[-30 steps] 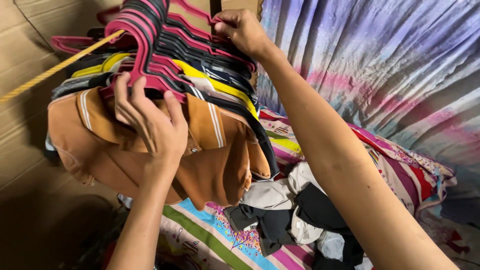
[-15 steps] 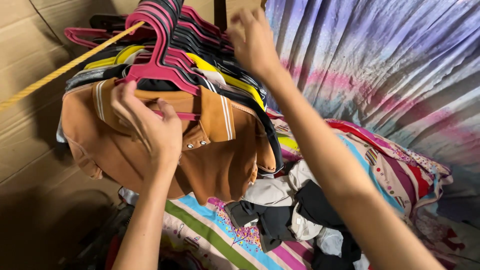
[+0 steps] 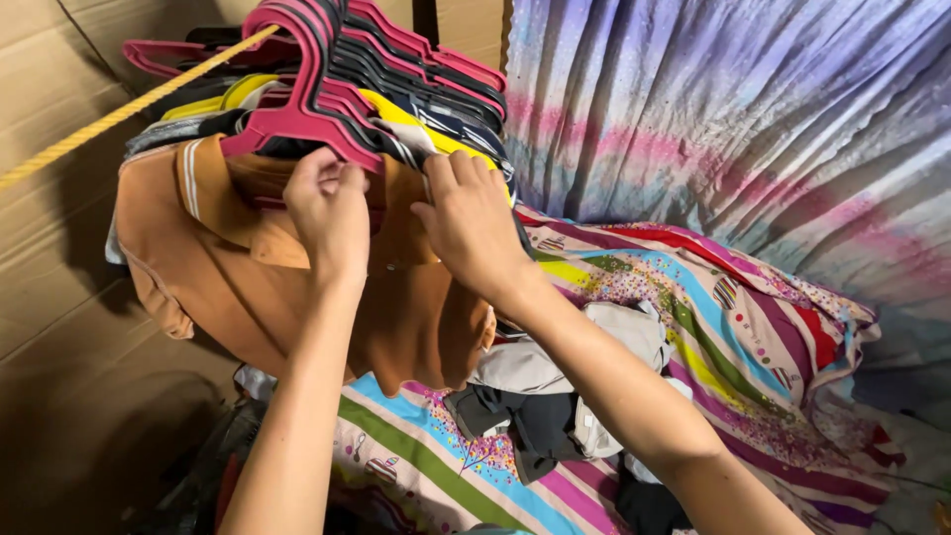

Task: The person hangs clothes by placing shirts and shorts onto plastic hangers and then hanging the hangers onto a rod.

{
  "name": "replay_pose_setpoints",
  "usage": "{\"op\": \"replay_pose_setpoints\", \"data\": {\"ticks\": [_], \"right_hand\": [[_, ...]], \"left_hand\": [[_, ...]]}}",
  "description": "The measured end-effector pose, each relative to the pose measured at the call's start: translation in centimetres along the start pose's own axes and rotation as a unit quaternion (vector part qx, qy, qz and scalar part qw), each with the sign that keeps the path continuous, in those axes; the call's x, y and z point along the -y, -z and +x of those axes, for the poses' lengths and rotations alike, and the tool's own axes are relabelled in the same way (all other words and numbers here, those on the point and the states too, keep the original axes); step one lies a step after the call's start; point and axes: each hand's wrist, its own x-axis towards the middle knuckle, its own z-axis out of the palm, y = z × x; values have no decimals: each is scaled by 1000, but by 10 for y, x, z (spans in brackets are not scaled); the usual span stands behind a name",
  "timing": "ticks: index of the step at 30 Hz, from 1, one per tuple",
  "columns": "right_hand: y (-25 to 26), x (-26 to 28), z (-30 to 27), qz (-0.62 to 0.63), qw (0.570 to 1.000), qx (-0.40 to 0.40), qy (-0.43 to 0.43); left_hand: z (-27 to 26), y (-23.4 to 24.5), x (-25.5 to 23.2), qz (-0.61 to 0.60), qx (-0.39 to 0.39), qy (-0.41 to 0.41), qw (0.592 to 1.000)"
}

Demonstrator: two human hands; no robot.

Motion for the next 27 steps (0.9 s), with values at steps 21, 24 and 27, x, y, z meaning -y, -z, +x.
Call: {"op": "replay_pose_setpoints", "data": {"ticks": [21,24,27], "right_hand": [[123,-31,-46,70,980,22,-186],[130,-38,-76,-8,983,5,-186],[122,-57,-107,-66,974,-40,-214]], "left_hand": [[-83,-107,-86,-87,160,53,982],[-117,-132,-69,30,146,34,988],[-150,-160,-49,-66,161,107,979]]}}
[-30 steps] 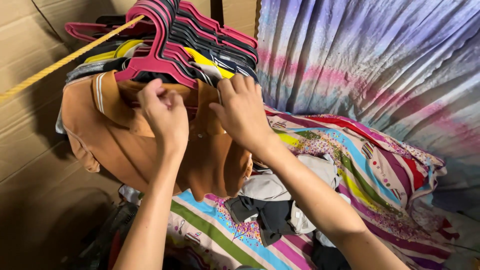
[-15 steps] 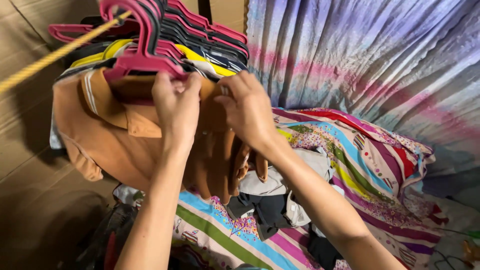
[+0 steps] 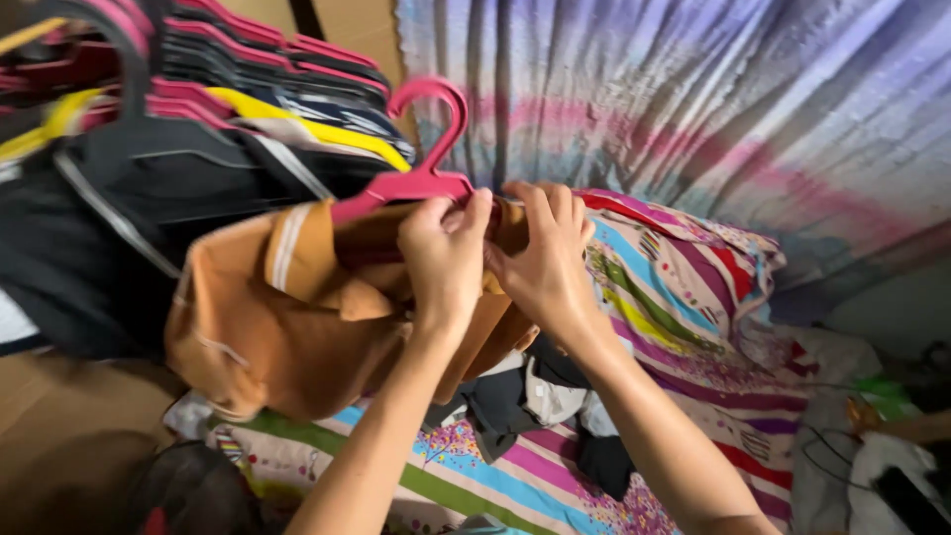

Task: The person hangs clothes by placing shirts and shorts onto plastic hangers and then hanging the hangers onto a rod.

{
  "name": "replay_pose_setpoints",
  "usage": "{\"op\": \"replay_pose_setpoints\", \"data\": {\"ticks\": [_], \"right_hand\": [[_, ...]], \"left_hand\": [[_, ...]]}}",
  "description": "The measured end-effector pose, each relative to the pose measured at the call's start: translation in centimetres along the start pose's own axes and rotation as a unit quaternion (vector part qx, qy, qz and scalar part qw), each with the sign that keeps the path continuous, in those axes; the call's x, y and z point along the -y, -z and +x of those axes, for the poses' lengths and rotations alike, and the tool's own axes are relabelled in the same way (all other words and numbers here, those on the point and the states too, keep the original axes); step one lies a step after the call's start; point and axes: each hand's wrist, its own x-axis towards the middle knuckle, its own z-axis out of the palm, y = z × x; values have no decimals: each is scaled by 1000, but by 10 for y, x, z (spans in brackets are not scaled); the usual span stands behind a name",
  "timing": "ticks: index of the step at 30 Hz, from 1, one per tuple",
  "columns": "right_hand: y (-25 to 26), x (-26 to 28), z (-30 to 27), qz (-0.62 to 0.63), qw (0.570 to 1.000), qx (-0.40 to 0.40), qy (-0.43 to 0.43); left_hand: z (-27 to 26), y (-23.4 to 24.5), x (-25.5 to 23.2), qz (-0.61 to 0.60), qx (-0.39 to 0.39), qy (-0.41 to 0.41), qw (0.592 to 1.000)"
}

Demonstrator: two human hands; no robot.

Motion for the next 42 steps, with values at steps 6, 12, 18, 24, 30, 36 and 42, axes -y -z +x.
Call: {"op": "replay_pose_setpoints", "data": {"ticks": [6,12,18,24,30,36,42], "right_hand": [[-15,-65,-42,-54,991,-88,-80],[1,-110,-62,-47,990,-107,-80],[19,-137,-67,-36,991,-88,-89],[30,-157,-65,-22,991,-76,-111],[38,-176,-50,7,985,-63,-161],[36,-212,-48,97,970,-57,-217],[20,-281,-50,553,741,-50,-378]], "left_hand": [[-22,-48,60,-79,-5,74,994],[-36,-81,91,-146,-29,181,972],[-37,-105,120,-175,-37,173,969],[-27,-106,133,-184,-54,194,962],[-21,-95,145,-170,-50,197,964],[-15,-87,158,-188,-68,210,957],[-7,-77,147,-210,-73,276,935]]}}
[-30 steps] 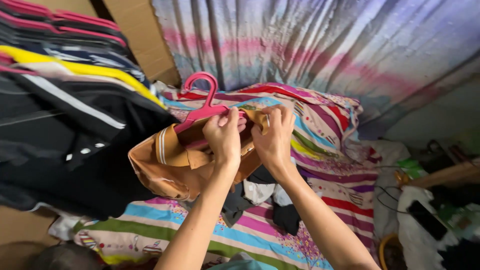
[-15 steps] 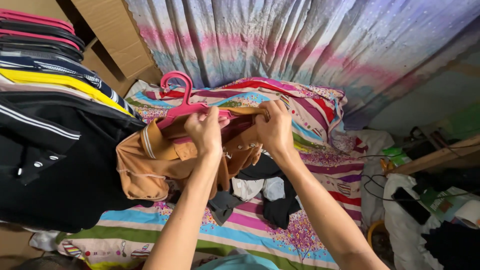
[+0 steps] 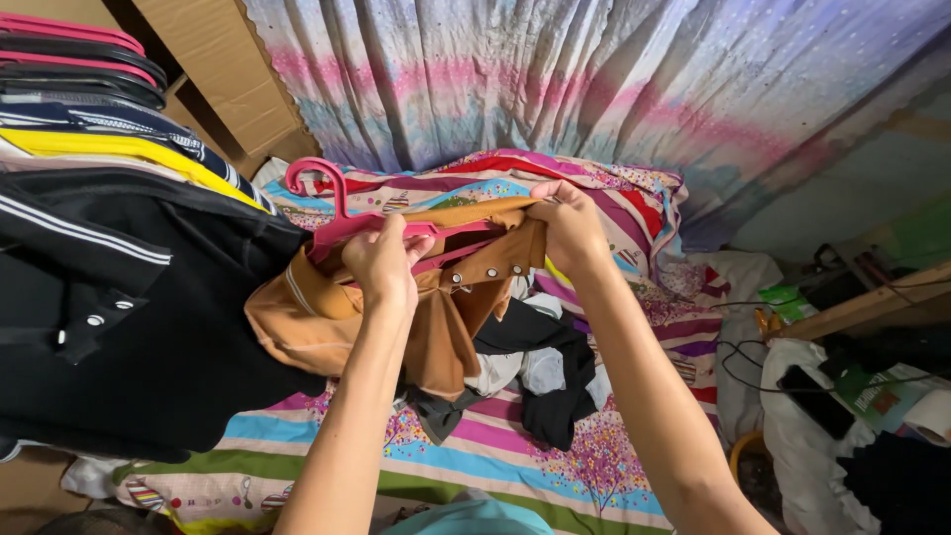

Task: The person hangs clothes by placing shirts and shorts onto plastic hangers and then hanging the hangers onto a rod.

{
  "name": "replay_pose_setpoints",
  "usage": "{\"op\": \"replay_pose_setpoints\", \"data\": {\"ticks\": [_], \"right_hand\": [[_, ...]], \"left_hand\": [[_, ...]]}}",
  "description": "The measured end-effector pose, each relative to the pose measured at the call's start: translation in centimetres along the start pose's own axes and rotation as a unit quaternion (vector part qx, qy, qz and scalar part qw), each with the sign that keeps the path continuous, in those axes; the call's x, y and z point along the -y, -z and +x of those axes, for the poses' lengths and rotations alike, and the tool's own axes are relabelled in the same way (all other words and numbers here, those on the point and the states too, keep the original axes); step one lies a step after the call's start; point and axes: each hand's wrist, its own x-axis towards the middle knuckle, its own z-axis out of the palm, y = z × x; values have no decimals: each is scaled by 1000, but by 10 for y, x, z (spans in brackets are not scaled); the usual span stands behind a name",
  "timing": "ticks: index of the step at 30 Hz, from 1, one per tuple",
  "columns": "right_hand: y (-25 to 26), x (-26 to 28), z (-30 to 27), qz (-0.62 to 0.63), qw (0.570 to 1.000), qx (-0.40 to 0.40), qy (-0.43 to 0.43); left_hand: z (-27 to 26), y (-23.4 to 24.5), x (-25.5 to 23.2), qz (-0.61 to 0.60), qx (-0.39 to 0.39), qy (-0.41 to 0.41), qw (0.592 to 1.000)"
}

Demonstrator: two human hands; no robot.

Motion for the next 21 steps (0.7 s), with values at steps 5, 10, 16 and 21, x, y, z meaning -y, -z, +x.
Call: {"op": "replay_pose_setpoints", "data": {"ticks": [5,10,16,21], "right_hand": [[0,9,3,81,983,74,-146],[13,-1,9,158,961,41,-224],[11,18,-1,204,939,130,-246],[9,29,-7,116,967,126,-190]], "left_hand": [[-11,-7,-9,7,10,30,999],[-14,-14,-13,2,22,47,999],[-25,-26,-10,9,47,45,998],[-24,-29,-7,-36,78,50,995]]}}
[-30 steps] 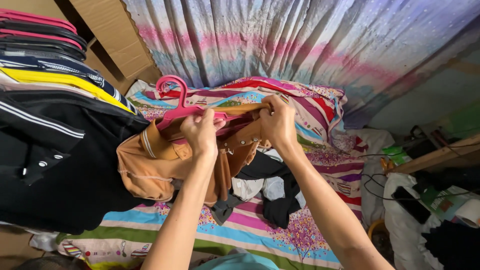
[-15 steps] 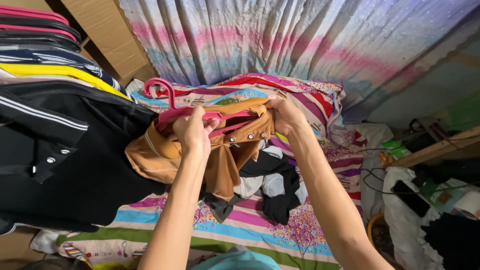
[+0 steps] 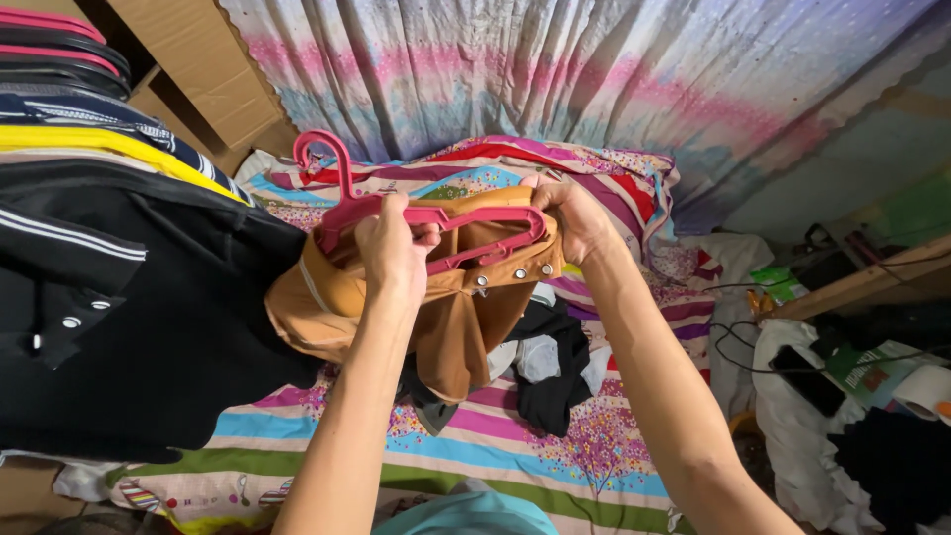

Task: The person hangs clothes by placing shirts and shorts onto plastic hangers and then hanging the hangers onto a rod.

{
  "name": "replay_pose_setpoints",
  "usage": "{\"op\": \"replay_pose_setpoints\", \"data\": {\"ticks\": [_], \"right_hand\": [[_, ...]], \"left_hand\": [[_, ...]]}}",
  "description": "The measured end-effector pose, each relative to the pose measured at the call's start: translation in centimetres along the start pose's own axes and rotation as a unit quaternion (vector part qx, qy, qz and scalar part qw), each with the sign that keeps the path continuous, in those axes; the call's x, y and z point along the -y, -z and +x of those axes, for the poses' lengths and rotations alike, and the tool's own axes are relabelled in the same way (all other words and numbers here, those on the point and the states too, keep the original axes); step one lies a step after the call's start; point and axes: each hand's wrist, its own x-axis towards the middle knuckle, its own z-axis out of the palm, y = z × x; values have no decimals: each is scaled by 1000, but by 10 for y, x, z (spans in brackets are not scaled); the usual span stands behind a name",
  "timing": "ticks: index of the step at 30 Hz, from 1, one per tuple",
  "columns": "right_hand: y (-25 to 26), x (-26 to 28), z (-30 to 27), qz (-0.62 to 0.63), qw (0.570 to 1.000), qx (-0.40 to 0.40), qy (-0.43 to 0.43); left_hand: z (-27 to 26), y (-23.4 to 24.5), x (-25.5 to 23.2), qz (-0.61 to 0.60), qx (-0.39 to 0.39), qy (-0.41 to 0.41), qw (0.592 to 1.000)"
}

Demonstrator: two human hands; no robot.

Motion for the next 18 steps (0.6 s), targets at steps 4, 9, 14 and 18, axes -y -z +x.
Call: {"op": "replay_pose_setpoints", "data": {"ticks": [4,9,14,18], "right_hand": [[3,1,-4,-119,991,-55,28],[3,9,-16,-33,999,-10,21],[4,10,-19,-6,999,16,35],[0,4,-15,-10,994,-29,108]], "left_hand": [[4,4,8,46,13,37,998],[17,16,19,122,67,18,990],[16,23,29,208,161,113,958],[-1,13,39,288,199,175,920]]}}
